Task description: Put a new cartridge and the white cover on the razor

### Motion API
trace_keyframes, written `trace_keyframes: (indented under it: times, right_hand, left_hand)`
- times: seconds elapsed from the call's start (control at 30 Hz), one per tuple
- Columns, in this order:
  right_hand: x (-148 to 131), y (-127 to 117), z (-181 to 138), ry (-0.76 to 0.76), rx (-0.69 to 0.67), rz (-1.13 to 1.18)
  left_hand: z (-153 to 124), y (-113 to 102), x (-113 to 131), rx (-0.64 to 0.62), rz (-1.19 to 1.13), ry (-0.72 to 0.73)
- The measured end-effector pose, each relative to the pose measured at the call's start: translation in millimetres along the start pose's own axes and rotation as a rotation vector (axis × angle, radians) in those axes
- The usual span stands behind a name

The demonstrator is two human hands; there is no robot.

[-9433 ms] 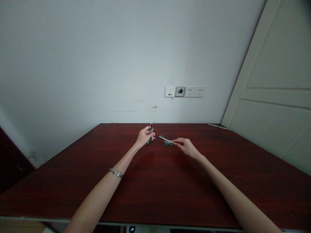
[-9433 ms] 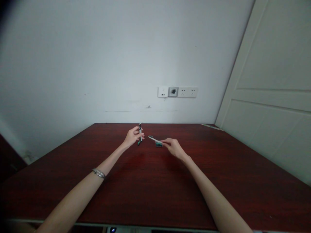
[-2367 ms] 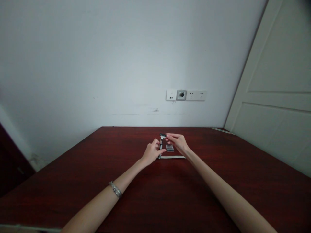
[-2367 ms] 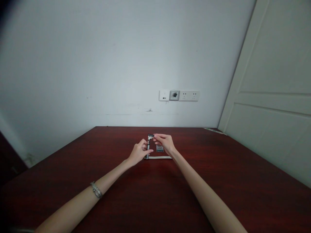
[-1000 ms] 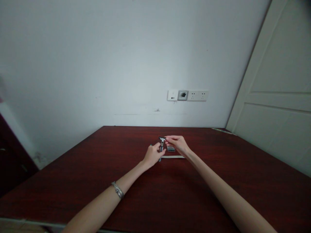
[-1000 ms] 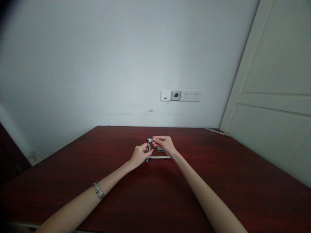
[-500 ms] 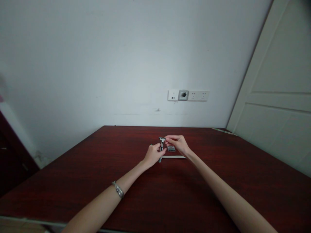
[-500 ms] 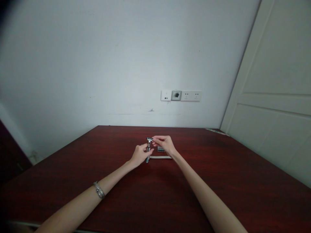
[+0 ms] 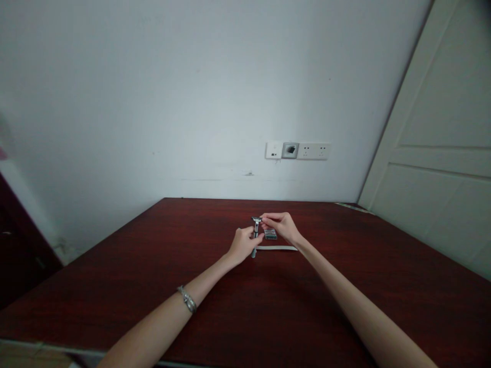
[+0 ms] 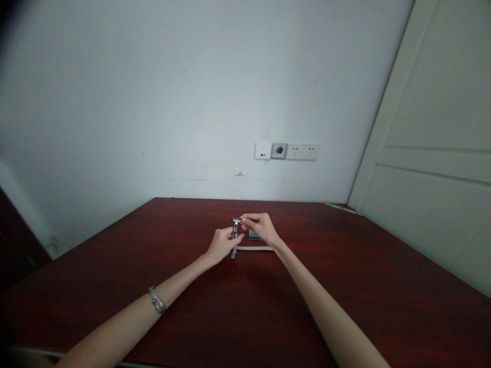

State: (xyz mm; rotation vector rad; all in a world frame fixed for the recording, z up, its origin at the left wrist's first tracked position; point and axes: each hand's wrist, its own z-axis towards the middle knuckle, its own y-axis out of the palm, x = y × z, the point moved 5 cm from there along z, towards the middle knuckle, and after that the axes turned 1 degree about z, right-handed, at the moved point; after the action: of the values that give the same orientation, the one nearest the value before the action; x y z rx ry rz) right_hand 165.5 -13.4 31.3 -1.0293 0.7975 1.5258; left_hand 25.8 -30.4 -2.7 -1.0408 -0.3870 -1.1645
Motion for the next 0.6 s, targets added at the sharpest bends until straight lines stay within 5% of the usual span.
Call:
trace_keyframes:
  times: [0.33, 0.6]
  right_hand:
    - [-10.7, 1.6, -1.5, -0.080, -0.030, -0.110]
    - [-1.7, 1.2, -0.4, 0.030, 0.027, -0.032]
  left_hand:
    - [-1.2, -0.8, 2.4, 0.027, 0.035, 0.008]
    - [0.7, -0.6, -2.4, -0.010, -0.013, -0.008]
